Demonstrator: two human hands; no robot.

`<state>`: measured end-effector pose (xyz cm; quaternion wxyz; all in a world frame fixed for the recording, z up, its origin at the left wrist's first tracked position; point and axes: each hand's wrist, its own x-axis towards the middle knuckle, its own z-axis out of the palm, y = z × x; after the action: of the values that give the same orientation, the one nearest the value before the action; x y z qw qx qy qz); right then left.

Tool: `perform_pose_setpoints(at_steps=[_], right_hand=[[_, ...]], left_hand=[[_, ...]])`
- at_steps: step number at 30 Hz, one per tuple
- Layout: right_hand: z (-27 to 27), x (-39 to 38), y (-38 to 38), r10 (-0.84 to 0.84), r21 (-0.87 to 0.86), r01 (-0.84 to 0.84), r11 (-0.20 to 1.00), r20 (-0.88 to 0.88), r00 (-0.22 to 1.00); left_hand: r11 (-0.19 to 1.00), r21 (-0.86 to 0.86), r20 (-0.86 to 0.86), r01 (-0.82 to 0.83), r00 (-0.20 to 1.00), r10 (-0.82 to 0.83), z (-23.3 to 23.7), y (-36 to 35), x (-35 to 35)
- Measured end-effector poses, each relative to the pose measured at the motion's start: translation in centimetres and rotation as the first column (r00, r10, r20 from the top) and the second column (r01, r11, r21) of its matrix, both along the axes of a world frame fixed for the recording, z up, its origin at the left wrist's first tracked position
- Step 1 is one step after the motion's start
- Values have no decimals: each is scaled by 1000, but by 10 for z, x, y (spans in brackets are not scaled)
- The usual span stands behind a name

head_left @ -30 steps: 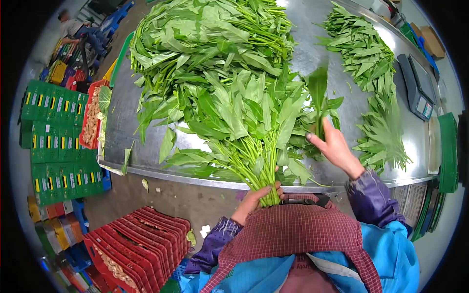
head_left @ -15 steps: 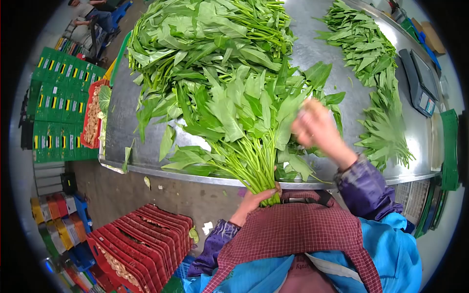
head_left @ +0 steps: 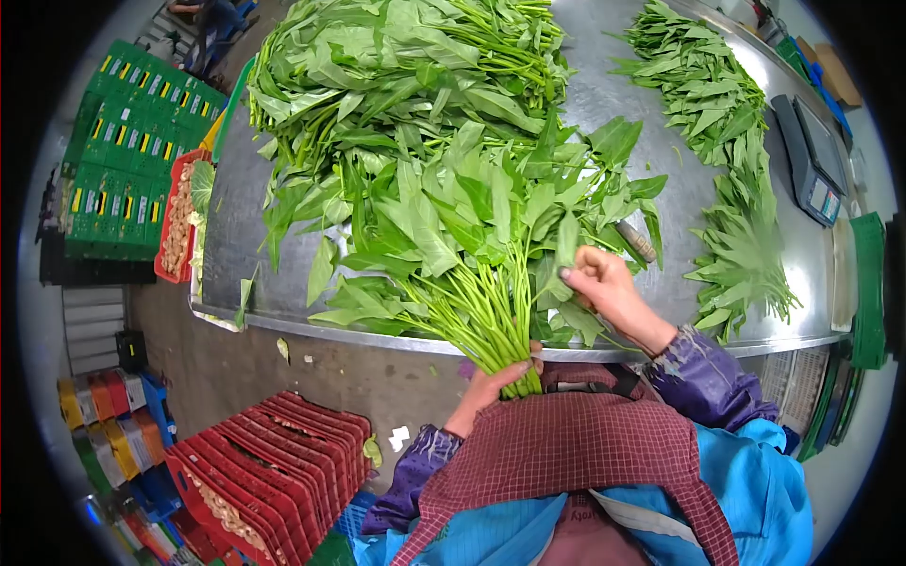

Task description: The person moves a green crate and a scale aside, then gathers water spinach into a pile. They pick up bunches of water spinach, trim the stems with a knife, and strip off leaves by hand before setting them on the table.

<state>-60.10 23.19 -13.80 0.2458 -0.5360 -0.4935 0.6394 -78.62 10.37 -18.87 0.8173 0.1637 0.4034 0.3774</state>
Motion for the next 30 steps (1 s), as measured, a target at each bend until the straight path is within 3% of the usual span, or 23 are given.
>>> perform_pose_setpoints(at_steps=[1,2,4,5,6,8,9,10,12,13,15,16,17,18,19,20,22,24,26,28,30], right_hand=[[-2,5,-6,10,126,-13,992,24,1000],[-5,11,-13,14,126,-17,992,24,1000],[-10,17,-27,6,370,22,929,-74,997],[7,7,-33,27,405,56,913,-196,980],[12,1,-37,31,401,51,915,-195,980],[16,-3,-45,34,-15,-58,998,-656,754],[19,-2,-48,86,-129,-196,972,-581,809],[12,-5,-55,131,-193,-272,943,-536,834],[10,1,-58,-129,-557,-496,666,-741,659],[15,2,-57,-128,-559,-498,663,-740,660],[30,6,-56,204,-496,-484,721,-516,832],[27,13,-47,510,-36,-516,856,-107,853],[15,24,-32,518,308,-539,784,153,841],[13,35,-16,430,236,-542,806,396,811],[10,43,-5,153,393,-671,629,784,602],[13,42,-3,-217,460,-753,470,887,406],[14,28,3,-214,603,-705,374,796,567],[10,3,-7,123,629,-538,561,579,806],[12,-24,-17,177,643,-548,536,549,817],[3,-33,-18,113,635,-512,579,559,821],[-6,-30,-17,127,598,-515,614,569,812]], left_hand=[[991,-57,0,-121,993,121,6,-1,5],[964,-113,-8,-241,970,241,9,-1,9],[969,-111,-2,-218,976,220,2,-1,7],[975,-108,4,-193,981,194,-1,-1,5],[974,-112,5,-198,980,200,-1,1,3],[983,-141,36,-121,991,127,-1,3,2],[992,-10,76,-127,989,128,-17,2,4],[991,-10,77,-130,988,131,-20,-1,6],[979,-38,-159,-201,968,193,-21,-7,6],[978,-40,-159,-204,968,196,-21,-6,6],[956,-45,-94,-290,954,285,-17,-3,8],[956,-46,-94,-291,954,286,-14,0,6],[980,-25,-96,-197,976,194,-9,3,4],[995,-5,-100,-102,990,101,-5,4,3],[995,-5,-99,-104,990,103,-3,4,5],[991,27,-108,-134,985,136,-1,6,7],[984,58,-111,-166,979,172,-2,7,9],[992,75,-212,-102,970,115,-5,5,8],[991,106,-247,-85,963,109,-7,6,9],[989,132,-284,-63,954,98,-5,5,9],[971,144,-206,-193,954,220,-2,5,11]])
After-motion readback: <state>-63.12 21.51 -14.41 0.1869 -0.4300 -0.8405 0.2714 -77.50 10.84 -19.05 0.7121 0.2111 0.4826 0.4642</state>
